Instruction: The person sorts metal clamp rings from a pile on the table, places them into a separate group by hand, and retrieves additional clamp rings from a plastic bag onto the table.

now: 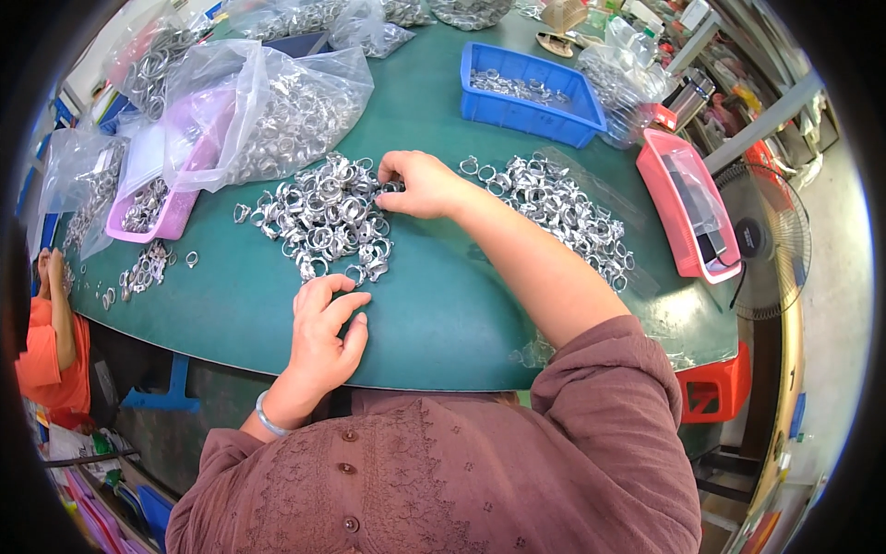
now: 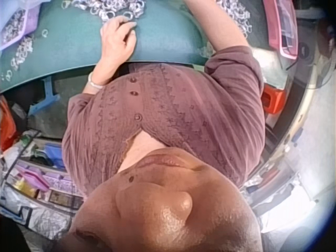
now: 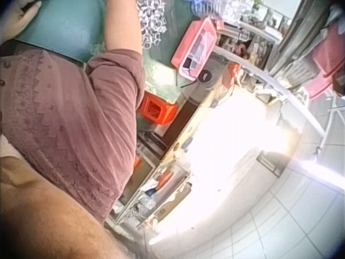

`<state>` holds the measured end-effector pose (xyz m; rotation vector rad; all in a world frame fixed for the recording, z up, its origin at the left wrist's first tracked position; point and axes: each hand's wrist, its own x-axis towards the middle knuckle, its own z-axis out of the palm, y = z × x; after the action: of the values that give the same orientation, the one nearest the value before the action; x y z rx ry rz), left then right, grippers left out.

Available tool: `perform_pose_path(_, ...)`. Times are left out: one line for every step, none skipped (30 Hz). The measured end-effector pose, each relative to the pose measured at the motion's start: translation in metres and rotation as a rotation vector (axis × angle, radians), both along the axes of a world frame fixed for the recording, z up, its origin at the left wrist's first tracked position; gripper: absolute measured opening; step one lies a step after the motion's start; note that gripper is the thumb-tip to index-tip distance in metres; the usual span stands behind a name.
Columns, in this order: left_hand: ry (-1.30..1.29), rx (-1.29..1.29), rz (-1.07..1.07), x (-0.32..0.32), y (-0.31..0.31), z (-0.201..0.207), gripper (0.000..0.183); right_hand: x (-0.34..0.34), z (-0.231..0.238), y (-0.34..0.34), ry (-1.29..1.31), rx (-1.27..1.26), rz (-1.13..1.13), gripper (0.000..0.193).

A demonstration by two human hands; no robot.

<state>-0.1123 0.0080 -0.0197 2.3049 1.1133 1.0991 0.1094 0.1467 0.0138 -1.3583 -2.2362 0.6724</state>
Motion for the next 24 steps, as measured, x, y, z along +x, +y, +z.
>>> perform_pose_path(-0.001,0.0,-0.003,0.0,0.0,0.0,0.024,0.002,-0.001,0.0,0.056,-0.057,-0.012,0.031)
perform_pose_path(0.002,-0.006,-0.003,0.001,0.0,0.0,0.024,0.003,-0.003,0.001,0.055,-0.057,-0.015,0.031)
perform_pose_path(0.004,-0.012,-0.005,0.001,0.001,-0.001,0.024,0.005,-0.005,0.001,0.048,-0.026,0.007,0.03)
perform_pose_path(0.005,-0.011,-0.002,0.001,0.0,0.0,0.024,0.004,-0.005,0.001,0.042,0.006,0.035,0.029)
perform_pose_path(0.008,-0.009,0.001,0.0,0.0,0.0,0.024,0.004,-0.006,0.0,0.042,0.007,0.037,0.029)
perform_pose_path(0.011,-0.007,0.004,0.0,0.0,0.0,0.024,0.004,-0.007,-0.002,0.003,0.086,0.055,0.026)
perform_pose_path(0.01,-0.008,0.004,0.0,0.0,0.0,0.024,0.004,-0.007,-0.004,-0.039,0.162,0.071,0.024)
perform_pose_path(0.01,-0.008,0.002,0.0,0.0,0.0,0.024,0.006,-0.006,-0.005,-0.039,0.162,0.071,0.024)
perform_pose_path(0.009,-0.007,-0.001,0.001,0.001,0.0,0.024,0.008,-0.005,-0.006,-0.089,0.158,0.082,0.022)
perform_pose_path(0.009,-0.007,-0.001,0.001,0.001,0.0,0.024,0.012,-0.002,-0.007,-0.139,0.155,0.093,0.02)
perform_pose_path(0.008,-0.008,0.0,0.0,0.001,-0.001,0.024,0.017,0.004,-0.009,-0.202,0.17,0.108,0.019)
perform_pose_path(0.007,-0.009,0.001,-0.001,0.001,-0.001,0.024,0.025,0.01,-0.011,-0.266,0.185,0.123,0.017)
perform_pose_path(0.004,-0.006,-0.007,0.0,0.002,0.0,0.024,0.038,0.014,-0.013,-0.396,0.232,0.105,0.014)
perform_pose_path(0.004,0.017,-0.005,0.0,0.002,0.001,0.024,0.048,0.02,-0.017,-0.538,0.226,0.074,0.014)
perform_pose_path(0.004,0.04,-0.004,0.0,0.002,0.002,0.023,0.057,0.027,-0.019,-0.66,0.194,0.045,0.014)
perform_pose_path(0.001,0.04,-0.005,0.001,0.002,0.002,0.023,0.064,0.034,-0.021,-0.783,0.159,0.011,0.014)
perform_pose_path(0.004,0.041,-0.005,0.001,0.002,0.002,0.023,0.068,0.039,-0.022,-0.785,0.158,0.011,0.014)
perform_pose_path(0.008,0.042,-0.004,0.0,0.002,0.002,0.024,0.071,0.043,-0.022,-0.828,0.066,-0.007,0.014)
perform_pose_path(0.007,0.042,-0.003,0.0,0.002,0.002,0.024,0.071,0.047,-0.021,-0.869,-0.026,-0.023,0.015)
perform_pose_path(0.011,0.04,-0.003,0.0,0.001,0.002,0.024,0.068,0.048,-0.02,-0.868,-0.025,-0.021,0.015)
perform_pose_path(0.015,0.039,0.0,0.0,0.001,0.003,0.024,0.062,0.047,-0.016,-0.793,0.003,0.004,0.017)
perform_pose_path(0.018,0.038,0.006,-0.001,0.001,0.002,0.024,0.053,0.046,-0.012,-0.716,0.03,0.032,0.019)
perform_pose_path(0.018,0.04,0.001,0.0,0.001,0.002,0.024,0.046,0.04,-0.006,-0.548,0.06,0.073,0.023)
perform_pose_path(0.018,0.042,-0.003,0.001,0.002,0.002,0.024,0.036,0.032,0.0,-0.38,0.089,0.114,0.028)
